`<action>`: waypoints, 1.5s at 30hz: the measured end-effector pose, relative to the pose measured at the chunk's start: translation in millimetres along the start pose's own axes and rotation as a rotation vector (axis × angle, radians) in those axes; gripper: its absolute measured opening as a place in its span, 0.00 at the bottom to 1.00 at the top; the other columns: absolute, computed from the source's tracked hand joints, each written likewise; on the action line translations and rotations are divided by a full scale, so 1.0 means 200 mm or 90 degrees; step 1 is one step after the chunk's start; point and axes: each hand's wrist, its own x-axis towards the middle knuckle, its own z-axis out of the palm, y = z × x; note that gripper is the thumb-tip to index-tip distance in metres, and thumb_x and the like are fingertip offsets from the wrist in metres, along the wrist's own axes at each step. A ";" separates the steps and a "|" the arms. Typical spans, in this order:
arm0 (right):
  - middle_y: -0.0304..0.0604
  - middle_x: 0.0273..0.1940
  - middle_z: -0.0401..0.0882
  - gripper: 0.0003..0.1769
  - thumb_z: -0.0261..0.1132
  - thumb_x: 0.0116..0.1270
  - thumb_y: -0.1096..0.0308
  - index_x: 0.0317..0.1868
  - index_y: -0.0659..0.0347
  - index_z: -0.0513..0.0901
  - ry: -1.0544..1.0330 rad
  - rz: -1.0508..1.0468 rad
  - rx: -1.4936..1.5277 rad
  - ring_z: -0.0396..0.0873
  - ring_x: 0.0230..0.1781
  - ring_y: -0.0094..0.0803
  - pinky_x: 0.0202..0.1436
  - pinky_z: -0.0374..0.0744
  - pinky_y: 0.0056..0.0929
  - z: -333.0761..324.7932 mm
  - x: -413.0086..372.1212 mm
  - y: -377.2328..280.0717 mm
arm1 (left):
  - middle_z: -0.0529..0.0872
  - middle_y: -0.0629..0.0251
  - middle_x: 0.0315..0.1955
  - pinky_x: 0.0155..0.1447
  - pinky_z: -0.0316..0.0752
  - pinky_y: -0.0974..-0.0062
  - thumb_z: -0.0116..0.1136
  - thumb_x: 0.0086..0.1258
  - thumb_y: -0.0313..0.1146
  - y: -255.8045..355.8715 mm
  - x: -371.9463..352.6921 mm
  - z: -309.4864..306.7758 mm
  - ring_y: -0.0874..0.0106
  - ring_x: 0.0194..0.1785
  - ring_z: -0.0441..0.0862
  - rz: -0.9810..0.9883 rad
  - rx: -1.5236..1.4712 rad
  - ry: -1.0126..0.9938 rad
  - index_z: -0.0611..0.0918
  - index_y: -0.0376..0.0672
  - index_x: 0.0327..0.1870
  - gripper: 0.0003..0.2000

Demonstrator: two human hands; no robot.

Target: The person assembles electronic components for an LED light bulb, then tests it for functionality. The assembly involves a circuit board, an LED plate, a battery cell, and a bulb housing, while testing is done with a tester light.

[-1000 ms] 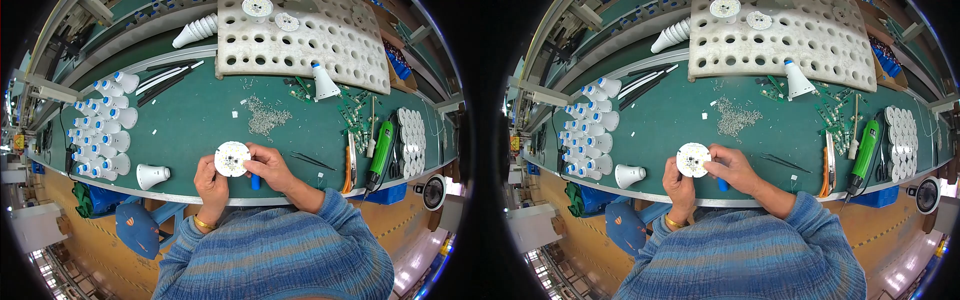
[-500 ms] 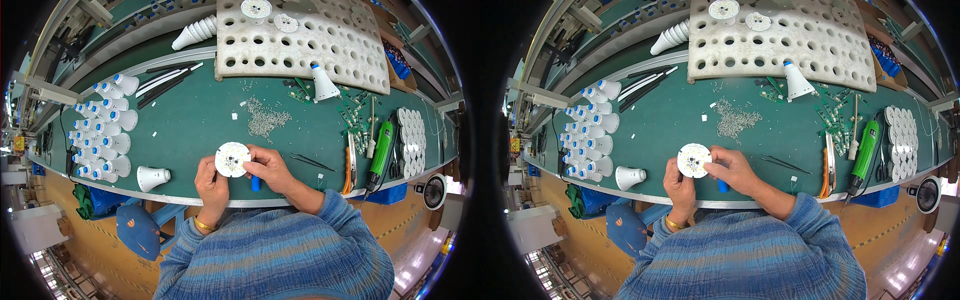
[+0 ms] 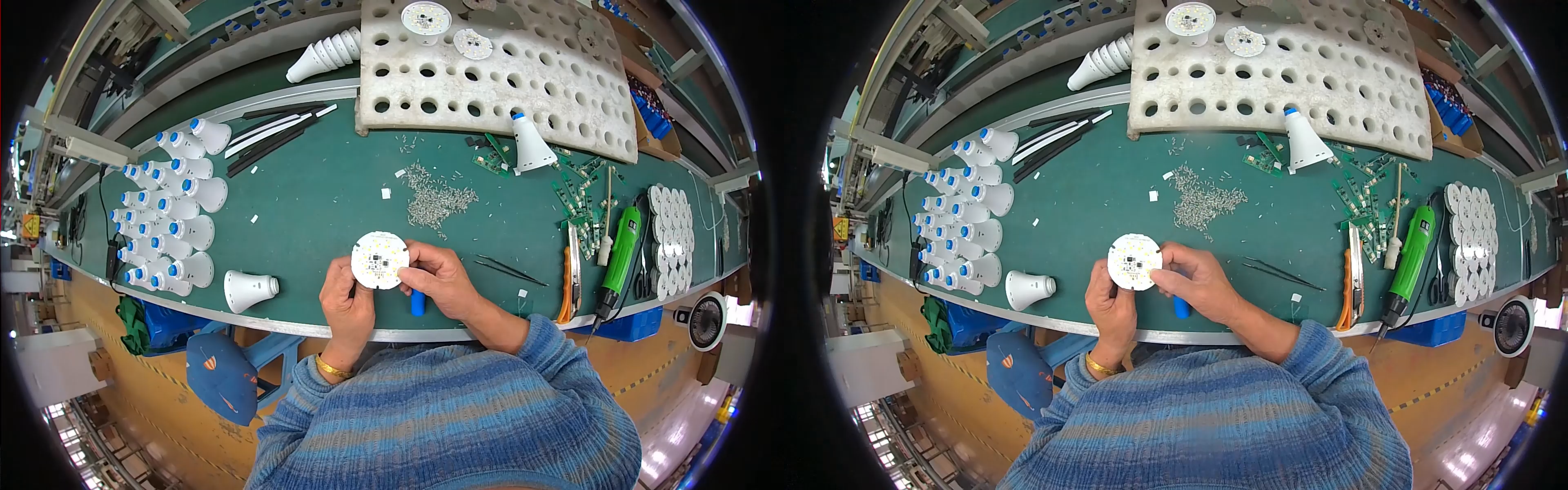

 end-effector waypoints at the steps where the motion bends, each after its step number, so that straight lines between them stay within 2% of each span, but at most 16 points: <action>1: 0.32 0.30 0.71 0.06 0.60 0.68 0.68 0.37 0.62 0.76 -0.001 -0.002 0.003 0.70 0.29 0.17 0.34 0.71 0.20 0.00 0.00 0.00 | 0.81 0.62 0.34 0.38 0.73 0.78 0.60 0.64 0.23 0.00 0.00 0.00 0.72 0.35 0.79 0.002 0.003 0.001 0.82 0.34 0.40 0.06; 15: 0.32 0.31 0.72 0.06 0.60 0.68 0.69 0.39 0.62 0.76 -0.003 -0.004 0.017 0.70 0.29 0.17 0.33 0.71 0.20 0.00 0.00 0.00 | 0.80 0.63 0.33 0.37 0.71 0.79 0.60 0.65 0.25 -0.01 0.00 0.00 0.74 0.34 0.77 -0.007 -0.010 0.000 0.81 0.34 0.39 0.05; 21: 0.33 0.33 0.74 0.08 0.60 0.68 0.67 0.42 0.61 0.75 -0.006 0.008 0.037 0.71 0.30 0.18 0.34 0.71 0.19 0.00 0.00 0.01 | 0.80 0.63 0.32 0.36 0.71 0.79 0.60 0.65 0.25 0.01 0.01 0.00 0.74 0.33 0.77 -0.002 -0.005 0.003 0.81 0.34 0.38 0.05; 24: 0.34 0.35 0.74 0.10 0.59 0.68 0.66 0.46 0.62 0.74 0.008 0.012 0.052 0.71 0.31 0.18 0.35 0.71 0.20 0.00 0.00 0.01 | 0.76 0.68 0.37 0.38 0.69 0.84 0.58 0.69 0.28 -0.01 0.00 -0.02 0.81 0.37 0.74 0.004 0.007 -0.043 0.79 0.33 0.44 0.08; 27: 0.35 0.36 0.74 0.14 0.57 0.69 0.63 0.49 0.63 0.72 0.004 0.004 0.060 0.71 0.33 0.19 0.37 0.72 0.21 0.00 0.00 -0.01 | 0.80 0.63 0.33 0.36 0.71 0.79 0.60 0.66 0.26 0.02 0.01 0.00 0.75 0.33 0.76 -0.007 -0.014 0.004 0.81 0.35 0.39 0.05; 33: 0.38 0.38 0.75 0.18 0.53 0.67 0.64 0.52 0.65 0.70 -0.020 -0.014 0.044 0.72 0.38 0.24 0.44 0.72 0.26 -0.01 0.01 0.02 | 0.79 0.64 0.33 0.37 0.71 0.80 0.59 0.67 0.26 0.01 0.00 -0.01 0.76 0.34 0.76 -0.022 -0.021 -0.010 0.80 0.36 0.39 0.04; 36: 0.43 0.44 0.75 0.22 0.56 0.65 0.64 0.56 0.68 0.69 -0.039 -0.039 0.026 0.74 0.42 0.28 0.49 0.73 0.29 -0.01 0.01 0.02 | 0.79 0.64 0.34 0.36 0.71 0.80 0.58 0.67 0.26 0.01 0.01 -0.01 0.77 0.34 0.76 -0.024 -0.046 -0.011 0.80 0.35 0.39 0.04; 39: 0.45 0.48 0.73 0.24 0.56 0.65 0.65 0.59 0.69 0.67 -0.025 -0.046 0.001 0.73 0.48 0.29 0.56 0.72 0.32 0.02 0.00 0.00 | 0.78 0.65 0.34 0.35 0.70 0.81 0.58 0.67 0.26 -0.02 0.00 0.00 0.78 0.32 0.75 -0.037 -0.074 0.008 0.79 0.35 0.39 0.04; 42: 0.46 0.53 0.72 0.25 0.55 0.64 0.70 0.61 0.69 0.66 -0.038 -0.049 -0.066 0.71 0.54 0.30 0.60 0.69 0.33 0.01 0.00 0.01 | 0.77 0.66 0.34 0.35 0.70 0.81 0.58 0.68 0.27 -0.02 0.00 -0.01 0.79 0.32 0.75 -0.077 -0.097 0.010 0.79 0.34 0.38 0.05; 45: 0.48 0.56 0.71 0.26 0.56 0.65 0.69 0.62 0.70 0.65 -0.035 -0.036 -0.108 0.69 0.59 0.32 0.65 0.66 0.34 0.00 -0.01 0.02 | 0.77 0.66 0.34 0.35 0.70 0.82 0.57 0.68 0.27 -0.03 0.00 -0.01 0.80 0.31 0.74 -0.069 -0.093 0.011 0.78 0.34 0.37 0.04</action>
